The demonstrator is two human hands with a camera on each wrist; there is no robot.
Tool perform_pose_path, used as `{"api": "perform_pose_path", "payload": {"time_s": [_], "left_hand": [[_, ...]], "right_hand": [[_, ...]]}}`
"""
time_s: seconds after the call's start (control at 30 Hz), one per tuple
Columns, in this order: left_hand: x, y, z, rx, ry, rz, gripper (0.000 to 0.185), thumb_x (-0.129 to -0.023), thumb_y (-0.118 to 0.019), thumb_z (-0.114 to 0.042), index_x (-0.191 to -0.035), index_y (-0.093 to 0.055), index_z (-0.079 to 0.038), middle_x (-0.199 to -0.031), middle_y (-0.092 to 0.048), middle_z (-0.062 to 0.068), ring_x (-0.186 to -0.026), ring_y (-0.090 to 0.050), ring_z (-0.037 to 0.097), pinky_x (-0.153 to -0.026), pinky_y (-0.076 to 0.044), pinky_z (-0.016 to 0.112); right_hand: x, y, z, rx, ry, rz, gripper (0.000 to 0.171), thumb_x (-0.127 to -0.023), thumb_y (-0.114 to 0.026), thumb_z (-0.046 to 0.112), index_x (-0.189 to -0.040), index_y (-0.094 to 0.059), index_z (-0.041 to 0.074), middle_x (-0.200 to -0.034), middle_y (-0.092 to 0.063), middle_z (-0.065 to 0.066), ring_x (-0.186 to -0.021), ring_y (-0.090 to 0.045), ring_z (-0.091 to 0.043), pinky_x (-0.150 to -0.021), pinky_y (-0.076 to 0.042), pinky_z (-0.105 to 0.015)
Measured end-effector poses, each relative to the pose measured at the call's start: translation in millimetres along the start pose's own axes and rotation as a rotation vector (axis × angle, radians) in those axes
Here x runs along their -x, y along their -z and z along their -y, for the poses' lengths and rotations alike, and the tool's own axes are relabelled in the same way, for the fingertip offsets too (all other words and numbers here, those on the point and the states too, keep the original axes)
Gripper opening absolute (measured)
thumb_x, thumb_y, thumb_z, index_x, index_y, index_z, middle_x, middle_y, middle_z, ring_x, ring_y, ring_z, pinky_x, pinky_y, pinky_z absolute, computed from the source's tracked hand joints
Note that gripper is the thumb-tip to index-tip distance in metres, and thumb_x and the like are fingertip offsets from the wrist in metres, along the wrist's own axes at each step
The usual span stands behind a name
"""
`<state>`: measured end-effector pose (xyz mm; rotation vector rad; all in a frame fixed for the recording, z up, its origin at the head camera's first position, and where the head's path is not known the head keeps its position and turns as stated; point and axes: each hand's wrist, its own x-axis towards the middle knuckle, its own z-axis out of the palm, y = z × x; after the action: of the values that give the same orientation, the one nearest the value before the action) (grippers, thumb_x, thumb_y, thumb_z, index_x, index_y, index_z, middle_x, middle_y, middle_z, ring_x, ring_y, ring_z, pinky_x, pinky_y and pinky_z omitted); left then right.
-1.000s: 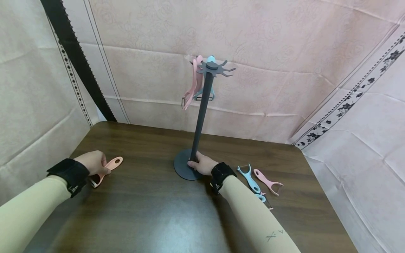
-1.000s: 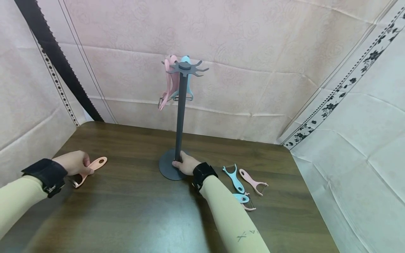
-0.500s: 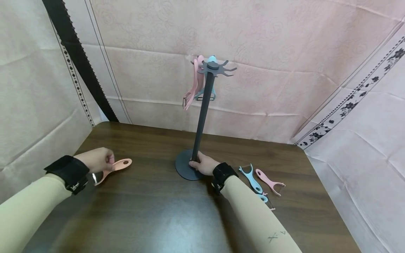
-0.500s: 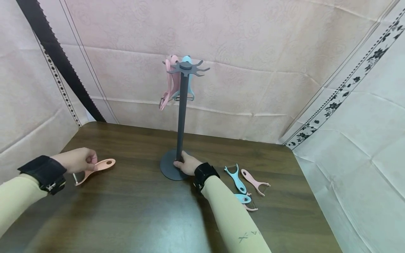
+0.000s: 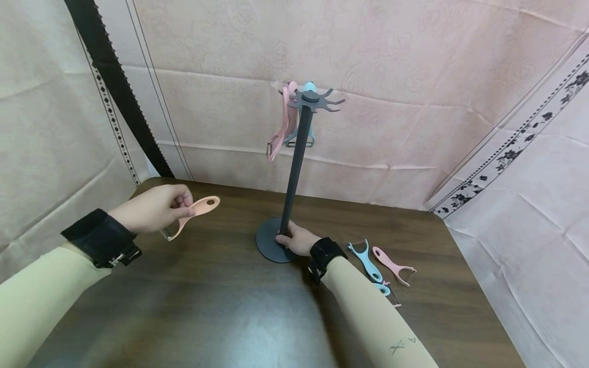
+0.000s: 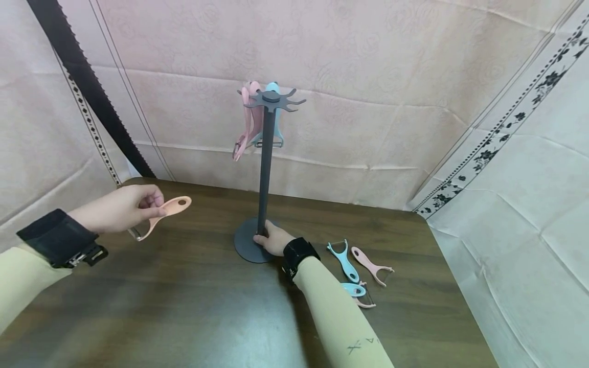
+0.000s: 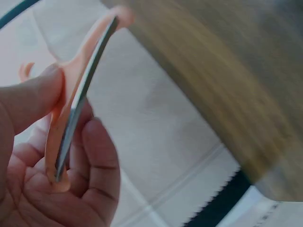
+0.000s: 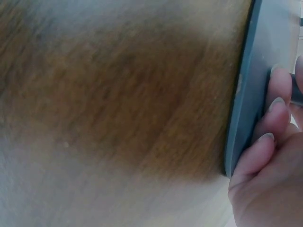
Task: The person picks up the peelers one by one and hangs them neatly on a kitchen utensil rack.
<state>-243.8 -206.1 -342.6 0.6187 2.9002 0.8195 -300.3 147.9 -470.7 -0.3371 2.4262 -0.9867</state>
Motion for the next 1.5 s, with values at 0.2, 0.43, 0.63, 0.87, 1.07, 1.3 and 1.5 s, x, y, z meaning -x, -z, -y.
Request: {"api": "perform_pose_path", "payload": {"time_s": [0.2, 0.43, 0.63, 0.87, 1.07, 1.3, 1.5], "left_hand": [[-1.5, 7.2, -23.8, 0.018, -0.12, -0.149, 0.012, -0.096, -0.062, -0.02, -0.092, -0.056, -0.011, -0.078, -0.058, 0.001, -0.067, -0.051, 0.016, -0.059, -0.043, 0.029], [-5.7, 11.8, -39.4, 0.091, -0.184, -0.311, 0.013, -0.095, -0.064, -0.026, -0.092, -0.059, -0.015, -0.079, -0.057, -0.001, -0.068, -0.05, 0.016, -0.057, -0.041, 0.026], [-17.6, 18.0, -56.9, 0.18, -0.232, -0.445, 0.015, -0.096, -0.061, -0.029, -0.094, -0.061, -0.013, -0.082, -0.06, -0.001, -0.072, -0.054, 0.014, -0.06, -0.042, 0.022], [-30.5, 25.4, -87.4, 0.263, -0.255, -0.516, 0.02, -0.097, -0.06, -0.032, -0.096, -0.064, -0.013, -0.08, -0.064, 0.001, -0.065, -0.052, 0.016, -0.052, -0.037, 0.026], [-37.9, 30.4, -108.1, 0.309, -0.275, -0.523, 0.023, -0.097, -0.06, -0.033, -0.099, -0.066, -0.011, -0.082, -0.065, 0.001, -0.065, -0.052, 0.018, -0.052, -0.037, 0.027], [-50.7, 32.8, -132.3, 0.356, -0.342, -0.53, 0.022, -0.097, -0.06, -0.029, -0.101, -0.065, -0.008, -0.084, -0.064, 0.0, -0.068, -0.053, 0.017, -0.055, -0.039, 0.028], [-61.6, 31.8, -150.2, 0.402, -0.401, -0.528, 0.022, -0.097, -0.061, -0.026, -0.101, -0.065, -0.005, -0.084, -0.063, 0.0, -0.069, -0.054, 0.016, -0.057, -0.041, 0.028]], "right_hand": [[1, 0, 1, -0.006, 0.02, 0.008, 0.028, -0.1, -0.053, 0.034, -0.124, -0.049, 0.018, -0.103, -0.061, -0.001, -0.095, -0.058, -0.02, -0.084, -0.046, -0.039], [5, 1, 3, 0.003, 0.036, 0.008, 0.028, -0.101, -0.052, 0.034, -0.123, -0.049, 0.018, -0.103, -0.061, -0.002, -0.095, -0.057, -0.02, -0.083, -0.046, -0.038], [0, 1, -1, 0.006, 0.024, 0.002, 0.027, -0.1, -0.053, 0.035, -0.123, -0.049, 0.019, -0.104, -0.061, 0.0, -0.096, -0.059, -0.018, -0.085, -0.046, -0.038], [-4, 0, -6, -0.024, 0.026, 0.009, 0.028, -0.1, -0.053, 0.034, -0.123, -0.049, 0.019, -0.102, -0.062, -0.003, -0.094, -0.058, -0.021, -0.083, -0.046, -0.039], [-3, 0, -5, -0.021, 0.026, 0.011, 0.029, -0.1, -0.054, 0.033, -0.125, -0.048, 0.019, -0.101, -0.062, -0.002, -0.093, -0.059, -0.021, -0.082, -0.046, -0.038], [3, 3, 1, -0.024, 0.013, 0.013, 0.03, -0.1, -0.053, 0.034, -0.126, -0.048, 0.019, -0.105, -0.061, -0.002, -0.096, -0.058, -0.021, -0.084, -0.045, -0.039], [4, 2, 3, -0.029, 0.012, 0.016, 0.031, -0.1, -0.053, 0.034, -0.127, -0.048, 0.019, -0.104, -0.061, -0.002, -0.095, -0.058, -0.021, -0.084, -0.045, -0.038]]}}
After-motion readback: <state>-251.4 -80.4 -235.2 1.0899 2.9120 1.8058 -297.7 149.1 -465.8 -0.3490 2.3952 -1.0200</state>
